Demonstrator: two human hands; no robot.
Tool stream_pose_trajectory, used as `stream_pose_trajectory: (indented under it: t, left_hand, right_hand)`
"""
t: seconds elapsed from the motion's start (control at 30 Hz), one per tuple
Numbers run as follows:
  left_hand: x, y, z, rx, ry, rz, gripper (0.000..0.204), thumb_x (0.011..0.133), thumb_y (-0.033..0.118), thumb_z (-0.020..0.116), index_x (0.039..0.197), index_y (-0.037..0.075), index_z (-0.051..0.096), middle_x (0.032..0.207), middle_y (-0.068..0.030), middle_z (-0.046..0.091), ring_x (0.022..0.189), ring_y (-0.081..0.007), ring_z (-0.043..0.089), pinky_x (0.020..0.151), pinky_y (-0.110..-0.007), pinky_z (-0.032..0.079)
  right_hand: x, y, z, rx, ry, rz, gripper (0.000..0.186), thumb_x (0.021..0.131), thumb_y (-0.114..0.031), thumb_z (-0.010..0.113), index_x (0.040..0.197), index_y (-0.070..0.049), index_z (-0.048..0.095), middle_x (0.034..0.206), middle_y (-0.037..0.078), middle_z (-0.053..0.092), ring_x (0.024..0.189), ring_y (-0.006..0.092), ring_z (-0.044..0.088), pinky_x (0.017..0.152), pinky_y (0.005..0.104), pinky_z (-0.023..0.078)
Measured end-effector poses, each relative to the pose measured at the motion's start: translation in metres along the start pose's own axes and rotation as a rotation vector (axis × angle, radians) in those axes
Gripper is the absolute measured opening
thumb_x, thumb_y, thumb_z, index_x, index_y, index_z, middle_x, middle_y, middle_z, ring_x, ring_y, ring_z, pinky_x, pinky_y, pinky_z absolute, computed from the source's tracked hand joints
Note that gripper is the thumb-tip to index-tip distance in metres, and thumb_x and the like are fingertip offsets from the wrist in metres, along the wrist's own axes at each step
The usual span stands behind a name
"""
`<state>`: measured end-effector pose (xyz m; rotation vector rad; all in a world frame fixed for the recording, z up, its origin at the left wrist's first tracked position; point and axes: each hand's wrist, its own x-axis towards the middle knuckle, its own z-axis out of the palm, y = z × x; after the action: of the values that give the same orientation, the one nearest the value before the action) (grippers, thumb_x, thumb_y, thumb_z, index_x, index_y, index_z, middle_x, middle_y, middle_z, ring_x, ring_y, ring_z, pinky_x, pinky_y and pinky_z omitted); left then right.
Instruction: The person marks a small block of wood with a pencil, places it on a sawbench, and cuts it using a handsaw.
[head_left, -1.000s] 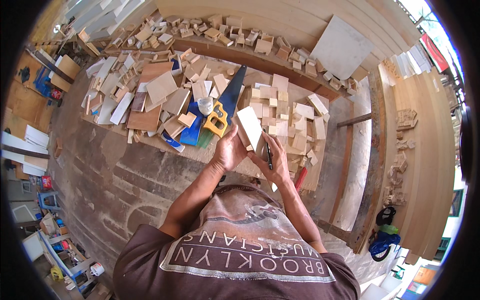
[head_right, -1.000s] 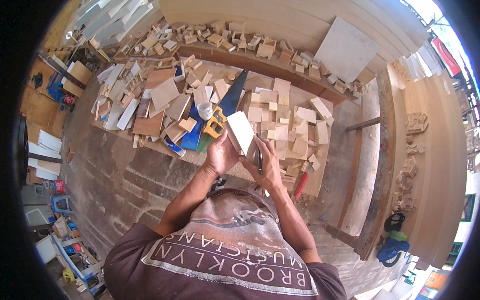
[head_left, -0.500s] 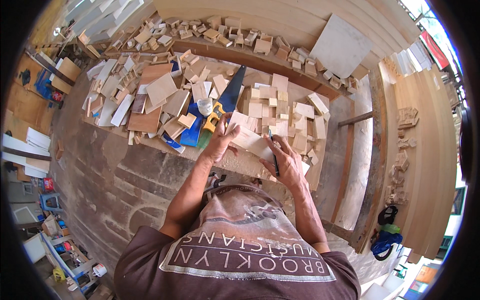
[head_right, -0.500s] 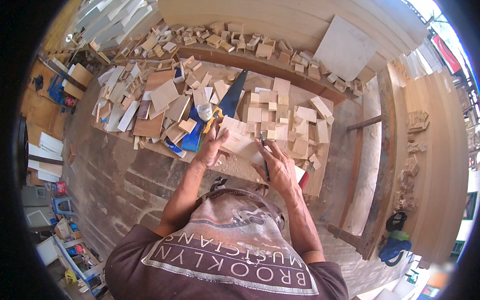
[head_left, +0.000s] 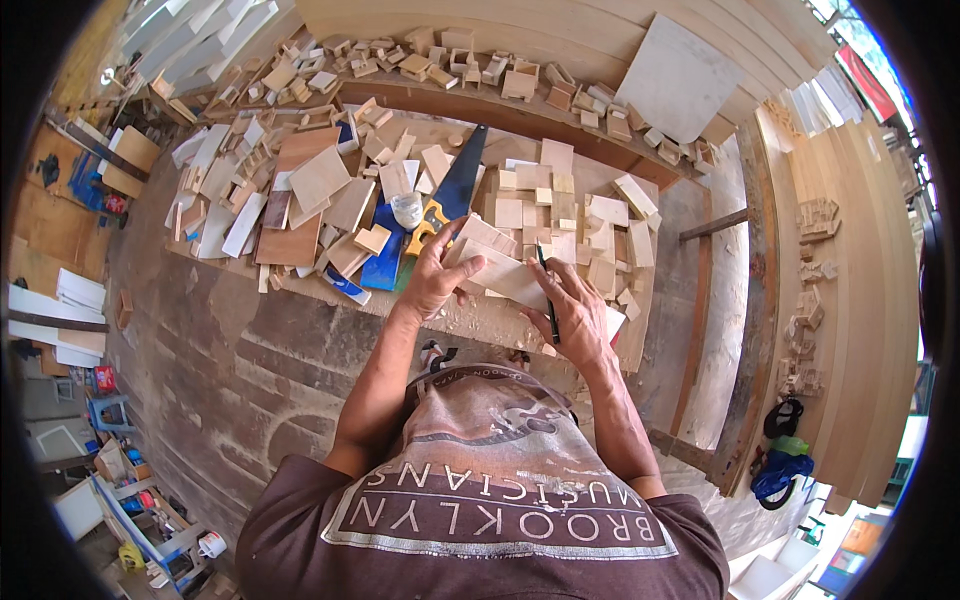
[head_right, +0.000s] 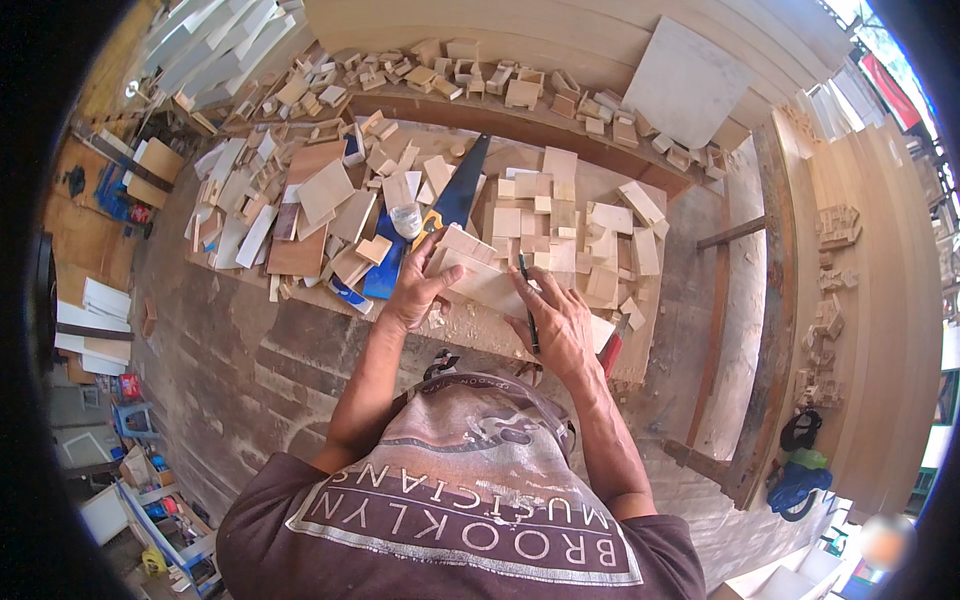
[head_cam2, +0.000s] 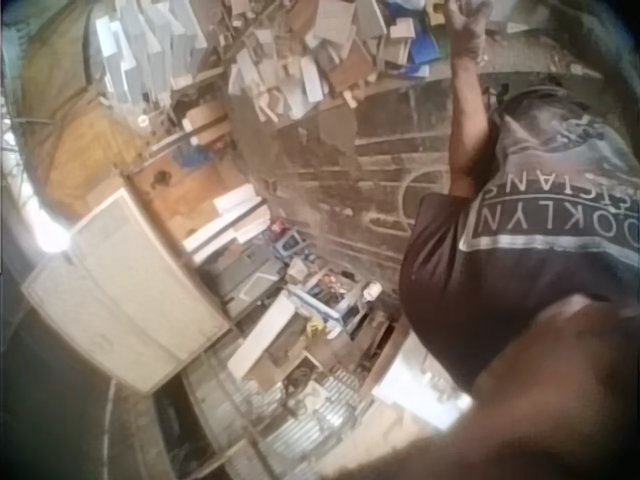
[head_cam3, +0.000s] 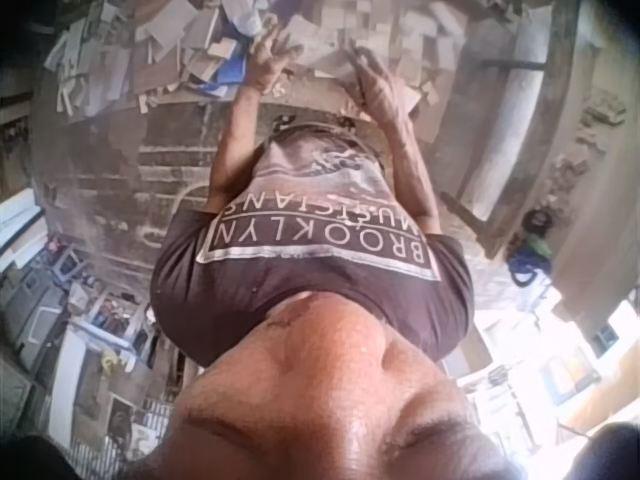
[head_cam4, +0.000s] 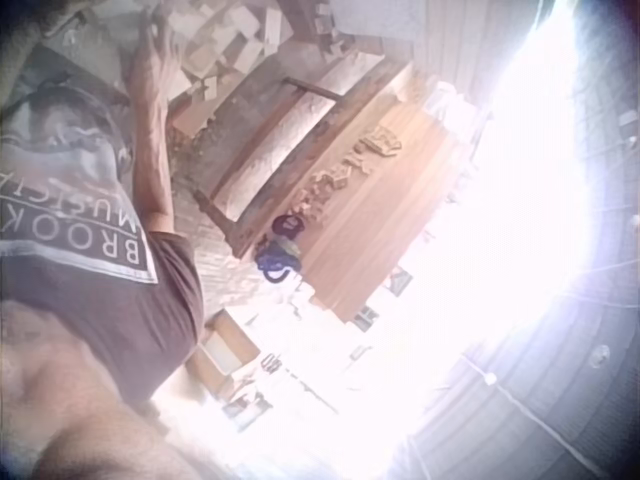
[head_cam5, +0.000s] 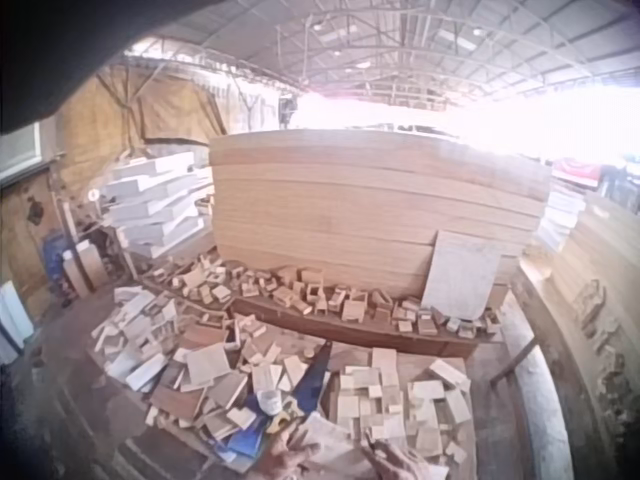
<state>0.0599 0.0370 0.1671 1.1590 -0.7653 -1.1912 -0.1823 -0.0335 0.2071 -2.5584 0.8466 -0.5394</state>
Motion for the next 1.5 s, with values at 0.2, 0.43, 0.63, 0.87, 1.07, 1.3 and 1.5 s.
stream_pose_trajectory:
  t: [0.2,0.43,0.63,0.87,1.07,1.3,1.5]
  left_hand:
    - [-0.001,0.001,0.002,-0.011,-0.002,-0.004,0.074,0.089,0.020,0.079,0.152,0.006,0.042,0.109,-0.0086,0.069,0.072,-0.0096,0.066,0.043,-0.022,0.051]
    - [0.000,-0.007,0.006,-0.062,0.013,0.025,0.073,0.090,0.019,0.077,0.152,0.008,0.042,0.112,-0.0082,0.069,0.080,-0.0111,0.069,0.045,-0.023,0.056]
    - [-0.001,-0.014,0.005,-0.098,-0.003,0.034,0.063,0.096,0.027,0.072,0.150,0.010,0.044,0.117,-0.0059,0.068,0.086,-0.0100,0.069,0.048,-0.024,0.057]
    - [0.002,-0.028,0.014,-0.212,0.107,0.085,0.046,0.107,0.038,0.055,0.144,0.012,0.047,0.124,-0.0036,0.065,0.099,-0.0113,0.067,0.070,-0.032,0.060]
    - [0.002,-0.023,0.022,-0.215,0.276,0.018,0.063,0.091,0.006,0.066,0.148,0.012,0.040,0.126,-0.0112,0.064,0.114,-0.0169,0.063,0.091,-0.034,0.056]
    - [0.004,-0.031,0.021,-0.264,0.256,-0.054,0.043,0.093,0.007,0.072,0.132,0.008,0.055,0.110,-0.0041,0.068,0.097,-0.0060,0.061,0.087,-0.022,0.049]
    - [0.016,-0.048,0.028,-0.285,0.244,0.071,0.020,0.096,0.004,0.067,0.112,0.010,0.057,0.096,0.0016,0.061,0.086,-0.0043,0.058,0.072,-0.022,0.053]
  right_hand:
    - [-0.001,0.000,0.000,-0.018,0.011,-0.011,0.072,0.078,-0.020,0.084,0.143,-0.011,0.057,0.134,0.017,0.059,0.109,0.0372,0.065,0.092,0.0451,0.052]
    - [-0.005,0.003,0.005,-0.019,0.016,0.001,0.072,0.078,-0.021,0.085,0.143,-0.010,0.057,0.133,0.017,0.059,0.109,0.0372,0.065,0.091,0.0454,0.052]
    - [-0.006,0.004,0.006,-0.016,0.047,-0.006,0.071,0.078,-0.021,0.085,0.142,-0.009,0.057,0.132,0.017,0.059,0.110,0.0372,0.064,0.092,0.0452,0.052]
    - [-0.006,0.003,0.010,0.010,0.089,0.073,0.068,0.078,-0.022,0.085,0.139,-0.007,0.058,0.130,0.018,0.059,0.112,0.0383,0.064,0.093,0.0448,0.053]
    - [-0.021,-0.001,0.029,0.229,0.269,0.294,0.065,0.081,-0.023,0.082,0.138,-0.003,0.056,0.126,0.020,0.057,0.111,0.0394,0.062,0.093,0.0456,0.053]
    - [-0.034,-0.011,0.031,0.243,0.228,0.278,0.062,0.086,-0.019,0.073,0.141,-0.001,0.051,0.125,0.022,0.054,0.109,0.0413,0.062,0.089,0.0470,0.055]
    - [-0.037,-0.006,0.050,0.157,0.290,0.336,0.064,0.087,-0.023,0.075,0.142,0.000,0.050,0.130,0.024,0.054,0.110,0.0424,0.062,0.089,0.0478,0.054]
